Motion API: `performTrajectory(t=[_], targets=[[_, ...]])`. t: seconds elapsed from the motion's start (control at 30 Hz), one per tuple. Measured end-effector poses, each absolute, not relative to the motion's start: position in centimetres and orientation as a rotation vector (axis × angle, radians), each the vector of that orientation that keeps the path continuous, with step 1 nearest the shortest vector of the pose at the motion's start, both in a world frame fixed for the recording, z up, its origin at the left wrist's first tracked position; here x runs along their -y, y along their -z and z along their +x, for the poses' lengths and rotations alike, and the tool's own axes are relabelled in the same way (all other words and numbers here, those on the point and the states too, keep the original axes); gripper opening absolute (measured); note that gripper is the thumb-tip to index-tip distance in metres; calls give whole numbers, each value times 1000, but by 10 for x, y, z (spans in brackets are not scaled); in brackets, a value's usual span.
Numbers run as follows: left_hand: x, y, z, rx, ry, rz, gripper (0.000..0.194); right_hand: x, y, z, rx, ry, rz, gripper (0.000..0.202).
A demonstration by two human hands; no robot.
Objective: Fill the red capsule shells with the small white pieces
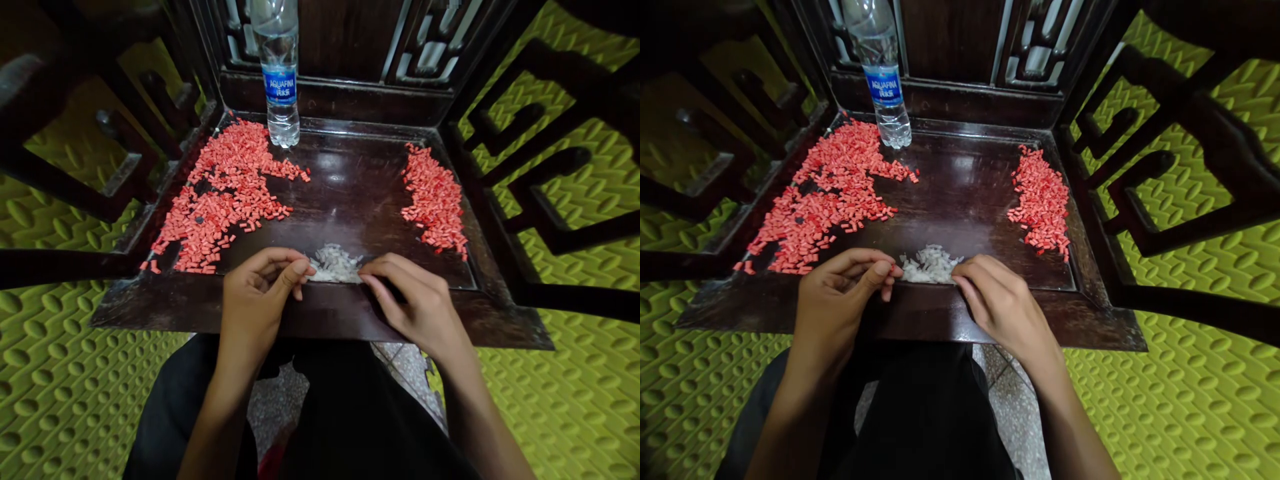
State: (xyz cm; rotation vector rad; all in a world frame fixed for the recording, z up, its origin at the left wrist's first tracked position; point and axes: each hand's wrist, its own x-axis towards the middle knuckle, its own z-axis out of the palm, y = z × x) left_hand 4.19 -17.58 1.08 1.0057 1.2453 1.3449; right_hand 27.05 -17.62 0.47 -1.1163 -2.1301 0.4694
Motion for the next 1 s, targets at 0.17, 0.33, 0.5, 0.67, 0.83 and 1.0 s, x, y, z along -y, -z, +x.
performTrajectory(t=[0.17,0.33,0.5,0.67,0.83,1.0], targets=[[177,-15,48,-968,-1279,666,21,181,-13,258,1755,-499,-1255,7],[177,-10,49,-926,-1311,626,21,185,-18,227,1438,-828,-1233,4],[182,-6,50,-1007,-1297,738,15,186,-16,213,1246,-948,-1235,4],[184,-10,56,-1096,-1254,885,9,186,-17,213,1146,-1004,-1202,4],[183,-14,58,-1114,-1254,927,8,183,-18,209,1235,-1013,-1170,7],[184,-13,59,-1147,-1264,957,10,182,-15,202,1223,-1000,-1139,7]])
